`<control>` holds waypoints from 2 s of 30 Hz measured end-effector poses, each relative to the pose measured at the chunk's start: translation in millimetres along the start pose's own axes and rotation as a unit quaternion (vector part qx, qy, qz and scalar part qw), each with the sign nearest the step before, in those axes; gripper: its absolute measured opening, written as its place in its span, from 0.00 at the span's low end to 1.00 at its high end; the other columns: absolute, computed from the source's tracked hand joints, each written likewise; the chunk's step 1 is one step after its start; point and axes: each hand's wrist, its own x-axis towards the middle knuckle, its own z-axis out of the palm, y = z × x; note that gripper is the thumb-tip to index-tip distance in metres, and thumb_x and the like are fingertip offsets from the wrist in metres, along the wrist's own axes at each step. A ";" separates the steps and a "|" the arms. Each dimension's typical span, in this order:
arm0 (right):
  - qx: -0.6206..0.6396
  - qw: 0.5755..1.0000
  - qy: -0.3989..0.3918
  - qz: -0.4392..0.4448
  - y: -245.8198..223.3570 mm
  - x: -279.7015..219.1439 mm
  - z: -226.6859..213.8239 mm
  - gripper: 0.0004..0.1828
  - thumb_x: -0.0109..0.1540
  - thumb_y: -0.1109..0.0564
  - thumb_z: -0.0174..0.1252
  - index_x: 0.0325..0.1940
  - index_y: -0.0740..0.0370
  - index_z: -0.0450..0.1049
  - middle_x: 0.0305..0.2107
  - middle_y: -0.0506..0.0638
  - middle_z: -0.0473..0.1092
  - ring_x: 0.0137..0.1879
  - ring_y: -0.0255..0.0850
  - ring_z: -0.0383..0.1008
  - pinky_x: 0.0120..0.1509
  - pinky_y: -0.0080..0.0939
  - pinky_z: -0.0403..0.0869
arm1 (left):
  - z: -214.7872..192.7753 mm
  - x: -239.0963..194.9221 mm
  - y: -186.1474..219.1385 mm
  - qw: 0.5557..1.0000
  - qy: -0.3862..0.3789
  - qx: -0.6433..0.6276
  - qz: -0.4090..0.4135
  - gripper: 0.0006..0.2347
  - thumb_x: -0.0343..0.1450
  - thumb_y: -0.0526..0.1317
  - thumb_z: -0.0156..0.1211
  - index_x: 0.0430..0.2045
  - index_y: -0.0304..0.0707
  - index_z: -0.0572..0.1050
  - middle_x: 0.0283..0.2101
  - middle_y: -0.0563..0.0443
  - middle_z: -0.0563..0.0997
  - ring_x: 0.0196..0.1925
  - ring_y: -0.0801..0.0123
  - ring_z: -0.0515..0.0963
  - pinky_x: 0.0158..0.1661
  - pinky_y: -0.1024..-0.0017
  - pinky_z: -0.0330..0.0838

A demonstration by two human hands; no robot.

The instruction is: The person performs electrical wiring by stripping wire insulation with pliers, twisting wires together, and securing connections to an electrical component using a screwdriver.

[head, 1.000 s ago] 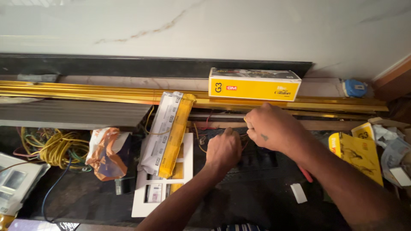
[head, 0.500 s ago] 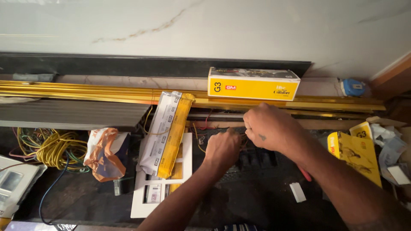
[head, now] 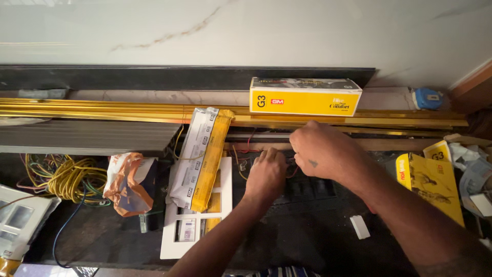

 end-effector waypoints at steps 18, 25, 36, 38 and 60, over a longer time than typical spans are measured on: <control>-0.076 0.990 0.046 -0.106 11.5 12.9 -10.7 0.12 0.47 0.54 0.70 0.27 0.64 0.80 0.29 0.60 0.76 0.39 0.58 0.79 0.42 0.57 0.77 | -7.2 -3.9 -6.5 0.963 0.063 -0.242 -0.096 0.04 0.63 0.39 0.69 0.26 0.41 0.80 0.32 0.51 0.84 0.44 0.53 0.79 0.47 0.54 0.65; -0.069 0.996 0.016 -0.056 18.6 8.6 -2.8 0.18 0.54 0.45 0.71 0.27 0.63 0.80 0.26 0.60 0.75 0.37 0.60 0.78 0.42 0.60 0.76 | -11.8 -2.1 -12.7 0.953 0.103 -0.284 -0.030 0.04 0.63 0.36 0.70 0.25 0.37 0.81 0.31 0.48 0.84 0.35 0.54 0.82 0.47 0.63 0.72; -0.073 0.962 0.148 -0.216 14.0 11.6 5.3 0.16 0.46 0.50 0.68 0.27 0.66 0.80 0.27 0.61 0.76 0.37 0.59 0.79 0.41 0.56 0.76 | -10.4 -3.6 -11.6 0.951 0.113 -0.285 -0.028 0.05 0.63 0.35 0.70 0.25 0.34 0.81 0.31 0.47 0.85 0.33 0.55 0.82 0.48 0.66 0.72; -0.097 0.961 0.146 -0.216 11.1 11.7 3.3 0.16 0.46 0.50 0.68 0.28 0.66 0.80 0.27 0.61 0.76 0.37 0.59 0.79 0.40 0.57 0.76 | -9.3 -4.0 -11.7 0.948 0.120 -0.292 -0.023 0.05 0.63 0.35 0.70 0.26 0.34 0.81 0.32 0.47 0.85 0.33 0.55 0.83 0.49 0.66 0.72; -0.147 0.983 -0.049 -0.095 -6.6 12.0 -7.7 0.13 0.55 0.50 0.69 0.27 0.62 0.80 0.27 0.60 0.77 0.38 0.57 0.79 0.43 0.57 0.77 | -16.0 -5.9 -8.6 0.944 0.103 -0.308 -0.053 0.05 0.63 0.34 0.71 0.27 0.34 0.82 0.31 0.47 0.85 0.34 0.56 0.81 0.42 0.65 0.74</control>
